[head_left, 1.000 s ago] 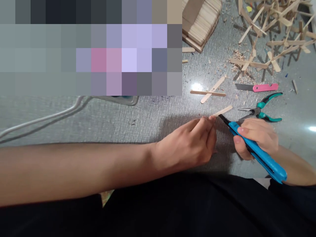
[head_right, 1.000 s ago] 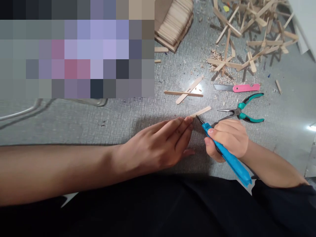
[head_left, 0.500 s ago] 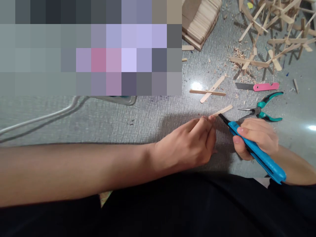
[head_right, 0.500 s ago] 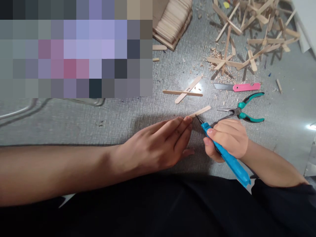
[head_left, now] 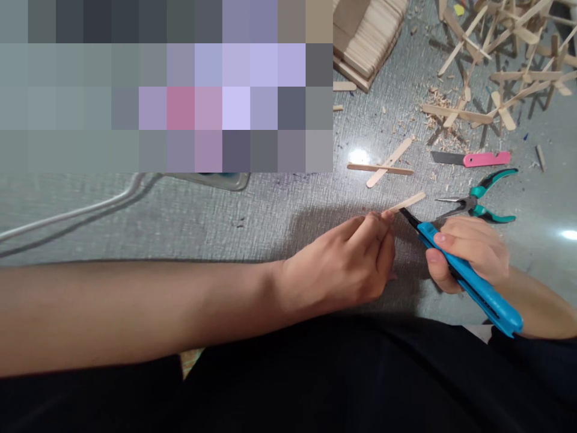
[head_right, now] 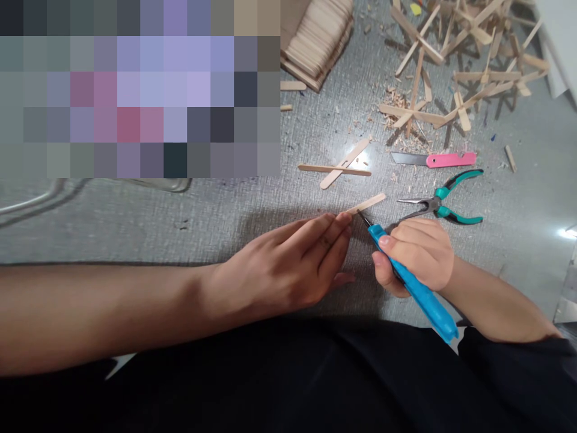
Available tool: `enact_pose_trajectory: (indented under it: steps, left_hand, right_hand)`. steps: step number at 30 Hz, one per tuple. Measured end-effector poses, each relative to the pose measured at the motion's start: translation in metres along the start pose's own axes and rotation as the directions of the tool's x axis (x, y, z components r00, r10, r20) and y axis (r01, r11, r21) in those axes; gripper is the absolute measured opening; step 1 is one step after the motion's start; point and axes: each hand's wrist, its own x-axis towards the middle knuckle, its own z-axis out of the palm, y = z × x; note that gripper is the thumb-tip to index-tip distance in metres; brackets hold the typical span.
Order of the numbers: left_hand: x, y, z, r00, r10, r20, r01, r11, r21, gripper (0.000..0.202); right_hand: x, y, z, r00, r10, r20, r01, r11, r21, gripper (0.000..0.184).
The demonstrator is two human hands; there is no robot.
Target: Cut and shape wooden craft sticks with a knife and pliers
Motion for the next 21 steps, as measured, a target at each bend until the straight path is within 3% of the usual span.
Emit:
enact_pose_trajectory:
  steps: [8, 21]
  left_hand:
    - [0.0, 0.001, -0.002, 1.0, -0.002, -0.002, 0.002, 1.0, 0.007, 0.034]
    - [0.003, 0.0, -0.002, 1.0, 0.01, 0.007, -0.01, 1.0, 0.001, 0.041]
  right_hand:
    - [0.003, 0.0, 0.0, 1.0, -0.014, 0.006, 0.014, 1.0, -0.009, 0.012]
    - [0.022, -0.013, -0.012, 0.978, 0.044, 0.202, -0.04, 0.999, -0.024, 0.021]
